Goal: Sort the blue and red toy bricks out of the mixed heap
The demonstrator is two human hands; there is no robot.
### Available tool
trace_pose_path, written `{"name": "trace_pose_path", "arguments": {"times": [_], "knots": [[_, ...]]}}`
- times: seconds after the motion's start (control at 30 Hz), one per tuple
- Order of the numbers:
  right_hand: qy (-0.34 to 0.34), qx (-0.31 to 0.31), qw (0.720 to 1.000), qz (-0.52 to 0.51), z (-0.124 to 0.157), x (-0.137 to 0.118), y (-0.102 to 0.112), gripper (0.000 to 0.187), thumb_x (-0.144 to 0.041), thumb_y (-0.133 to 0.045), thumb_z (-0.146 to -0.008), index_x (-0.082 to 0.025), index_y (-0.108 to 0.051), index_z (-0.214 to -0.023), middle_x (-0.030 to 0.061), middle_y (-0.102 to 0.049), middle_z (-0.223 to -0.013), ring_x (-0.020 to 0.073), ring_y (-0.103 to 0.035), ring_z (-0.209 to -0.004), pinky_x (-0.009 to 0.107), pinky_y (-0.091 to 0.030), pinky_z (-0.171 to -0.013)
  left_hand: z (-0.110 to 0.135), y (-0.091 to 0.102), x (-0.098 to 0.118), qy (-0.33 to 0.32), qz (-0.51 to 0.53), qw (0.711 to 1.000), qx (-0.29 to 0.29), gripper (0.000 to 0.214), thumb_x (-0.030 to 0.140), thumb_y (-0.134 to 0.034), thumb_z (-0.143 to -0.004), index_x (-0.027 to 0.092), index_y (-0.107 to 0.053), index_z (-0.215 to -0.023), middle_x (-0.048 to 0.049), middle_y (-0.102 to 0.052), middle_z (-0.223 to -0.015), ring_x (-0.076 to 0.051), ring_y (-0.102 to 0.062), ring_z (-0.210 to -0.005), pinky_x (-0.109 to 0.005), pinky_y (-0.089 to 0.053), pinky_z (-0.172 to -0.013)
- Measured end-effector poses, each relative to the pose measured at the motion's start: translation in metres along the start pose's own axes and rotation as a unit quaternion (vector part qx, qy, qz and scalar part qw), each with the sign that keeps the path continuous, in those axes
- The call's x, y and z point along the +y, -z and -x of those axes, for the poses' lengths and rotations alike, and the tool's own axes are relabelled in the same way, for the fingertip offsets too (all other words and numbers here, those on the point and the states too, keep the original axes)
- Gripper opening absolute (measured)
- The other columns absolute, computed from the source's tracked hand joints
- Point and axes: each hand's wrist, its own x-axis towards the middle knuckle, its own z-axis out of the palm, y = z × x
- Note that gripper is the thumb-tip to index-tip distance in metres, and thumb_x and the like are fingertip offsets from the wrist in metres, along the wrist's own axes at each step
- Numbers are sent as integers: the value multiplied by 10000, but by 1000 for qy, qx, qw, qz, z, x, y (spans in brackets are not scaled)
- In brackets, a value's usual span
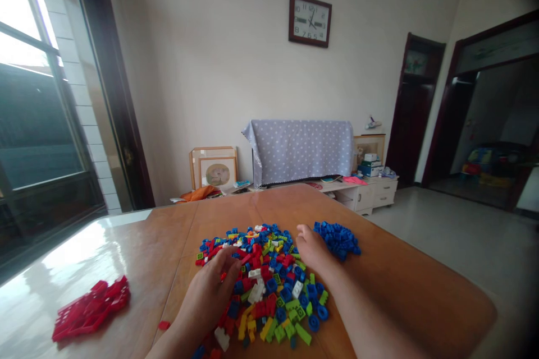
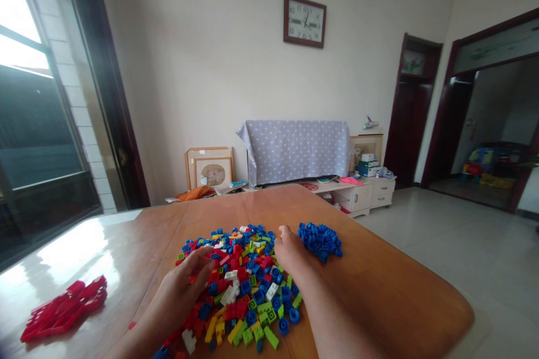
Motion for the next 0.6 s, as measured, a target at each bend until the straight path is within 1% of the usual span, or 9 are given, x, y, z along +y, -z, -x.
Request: {"name": "trace_pose_path", "arguments": {"times": [0.1,0.2,0.37,0.53,0.6], "knots": [[-2,-9,1000,-16,2,-6,-12,494,-222,-401,-947,-136,-498,-1423,160,-609,-1396,228,-557,-1317,335,-425,-1082,-1,0,-3,-3,-12,1000,4,349,480,-466,-953,300,-590,-1225,4,-751,-1018,-197,-709,-903,-260,-508,-747],[-18,-17,999,-24,1,-7,-18,504,-249,-421,-949,-129,-496,-1433,173,-590,-1416,250,-534,-1343,360,-411,-1099,-1,0,-4,2,-15,1000,-7,356,489,-450,-963,296,-573,-1236,0,-744,-1018,-192,-705,-892,-258,-509,-740],[-58,-23,998,-27,-1,-4,-10,556,-280,-454,-936,-116,-457,-1468,197,-544,-1458,288,-486,-1385,417,-381,-1130,-1,2,-3,6,-10,999,-32,370,520,-420,-980,288,-548,-1238,-18,-732,-1030,-203,-695,-937,-279,-512,-775],[-82,-37,996,-22,0,-5,-1,649,-282,-464,-916,-25,-382,-1506,241,-442,-1526,303,-405,-1441,408,-347,-1163,-1,3,-2,8,-17,999,-26,360,524,-421,-982,295,-559,-1223,-10,-732,-1032,-208,-691,-956,-282,-502,-786],[-90,-40,995,-21,1,-5,1,675,-298,-469,-916,-20,-357,-1520,239,-423,-1539,298,-378,-1458,401,-337,-1173,-2,4,-2,2,-20,999,-25,343,517,-422,-985,304,-571,-1208,4,-737,-1029,-203,-694,-951,-274,-500,-789]]}}
